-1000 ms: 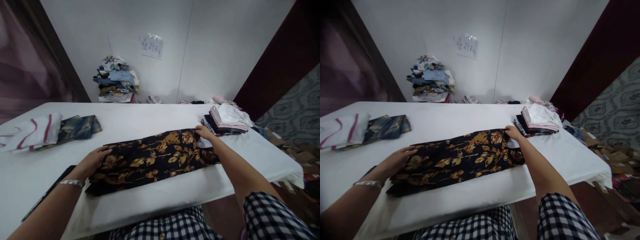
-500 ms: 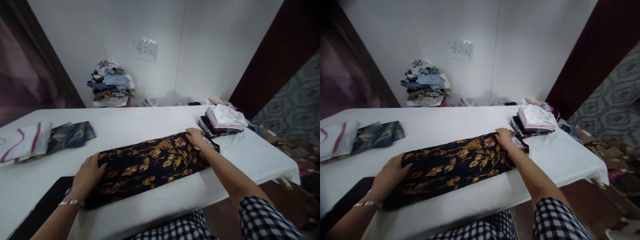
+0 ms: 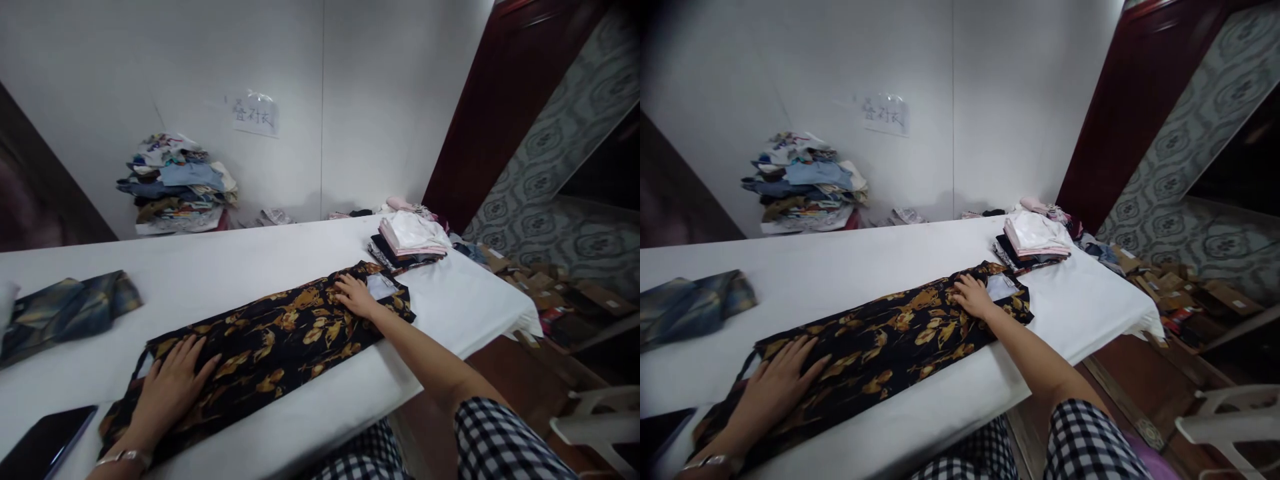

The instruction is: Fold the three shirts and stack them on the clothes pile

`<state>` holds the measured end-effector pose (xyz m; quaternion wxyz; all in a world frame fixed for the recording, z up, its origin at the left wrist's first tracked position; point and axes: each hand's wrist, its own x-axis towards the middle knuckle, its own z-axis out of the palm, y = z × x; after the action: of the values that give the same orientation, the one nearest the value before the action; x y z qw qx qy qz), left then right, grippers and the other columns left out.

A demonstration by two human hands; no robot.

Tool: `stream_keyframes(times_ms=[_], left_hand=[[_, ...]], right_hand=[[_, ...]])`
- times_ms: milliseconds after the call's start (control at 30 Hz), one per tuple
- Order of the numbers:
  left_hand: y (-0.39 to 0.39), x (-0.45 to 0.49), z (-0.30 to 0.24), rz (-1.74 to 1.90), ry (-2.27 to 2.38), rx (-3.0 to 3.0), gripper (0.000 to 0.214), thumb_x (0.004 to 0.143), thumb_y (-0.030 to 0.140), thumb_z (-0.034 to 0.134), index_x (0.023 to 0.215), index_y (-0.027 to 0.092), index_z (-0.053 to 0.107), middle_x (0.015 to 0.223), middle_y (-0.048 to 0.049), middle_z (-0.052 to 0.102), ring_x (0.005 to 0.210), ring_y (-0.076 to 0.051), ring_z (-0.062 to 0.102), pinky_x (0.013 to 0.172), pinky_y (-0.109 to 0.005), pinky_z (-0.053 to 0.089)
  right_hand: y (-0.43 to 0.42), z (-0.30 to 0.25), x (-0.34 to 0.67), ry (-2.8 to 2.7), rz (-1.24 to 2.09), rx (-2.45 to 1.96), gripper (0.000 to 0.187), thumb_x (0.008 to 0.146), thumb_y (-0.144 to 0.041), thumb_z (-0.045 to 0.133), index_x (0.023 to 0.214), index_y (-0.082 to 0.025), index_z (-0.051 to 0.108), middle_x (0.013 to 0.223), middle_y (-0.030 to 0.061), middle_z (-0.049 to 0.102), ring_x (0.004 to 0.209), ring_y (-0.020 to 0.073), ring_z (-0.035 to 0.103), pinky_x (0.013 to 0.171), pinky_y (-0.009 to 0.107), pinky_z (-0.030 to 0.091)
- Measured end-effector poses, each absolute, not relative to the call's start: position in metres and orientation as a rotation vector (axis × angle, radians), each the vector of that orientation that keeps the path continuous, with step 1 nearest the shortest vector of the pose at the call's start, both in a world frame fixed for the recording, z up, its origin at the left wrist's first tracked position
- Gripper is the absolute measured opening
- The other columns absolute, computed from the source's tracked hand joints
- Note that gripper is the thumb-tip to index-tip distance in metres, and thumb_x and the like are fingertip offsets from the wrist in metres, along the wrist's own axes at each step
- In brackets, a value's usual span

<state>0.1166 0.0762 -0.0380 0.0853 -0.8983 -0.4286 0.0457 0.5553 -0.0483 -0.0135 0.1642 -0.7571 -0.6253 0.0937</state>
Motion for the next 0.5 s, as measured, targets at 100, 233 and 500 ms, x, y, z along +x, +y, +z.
stream_keyframes(times_ms=[100, 233, 500], left_hand=[[0.076, 0.115, -0.042, 0.079, -1.274, -2.653, 0.056, 0.087, 0.012, 0.031, 0.127, 0.029, 0.067, 0.152, -0.0129, 0.045, 0.145, -0.038, 0.030, 0.109, -0.061, 0.030], [0.075, 0.116, -0.046, -0.031, -1.406, -2.649, 0.052, 0.086, 0.018, 0.036, 0.127, 0.024, 0.067, 0.151, -0.0165, 0.045, 0.144, -0.040, 0.030, 0.110, -0.063, 0.028], [0.073, 0.119, -0.042, -0.026, -1.463, -2.631, 0.055, 0.089, 0.027, 0.028, 0.129, 0.021, 0.065, 0.151, -0.0167, 0.044, 0.144, -0.038, 0.030, 0.109, -0.061, 0.029]], right_hand=[[-0.043, -0.009, 0.565, -1.636, 0.125, -2.287, 0.056, 0.098, -0.044, 0.042, 0.150, -0.022, 0.040, 0.163, 0.0124, 0.024, 0.151, 0.0286, 0.015, 0.119, 0.052, 0.015], [-0.033, -0.019, 0.571, -1.502, 0.229, -2.480, 0.065, 0.097, -0.050, 0.041, 0.152, -0.016, 0.035, 0.162, 0.0178, 0.023, 0.151, 0.0325, 0.016, 0.119, 0.051, 0.017], [-0.027, -0.026, 0.585, -1.531, 0.245, -2.434, 0.059, 0.097, -0.052, 0.041, 0.149, -0.024, 0.043, 0.158, 0.0101, 0.036, 0.147, 0.0289, 0.029, 0.116, 0.047, 0.027]])
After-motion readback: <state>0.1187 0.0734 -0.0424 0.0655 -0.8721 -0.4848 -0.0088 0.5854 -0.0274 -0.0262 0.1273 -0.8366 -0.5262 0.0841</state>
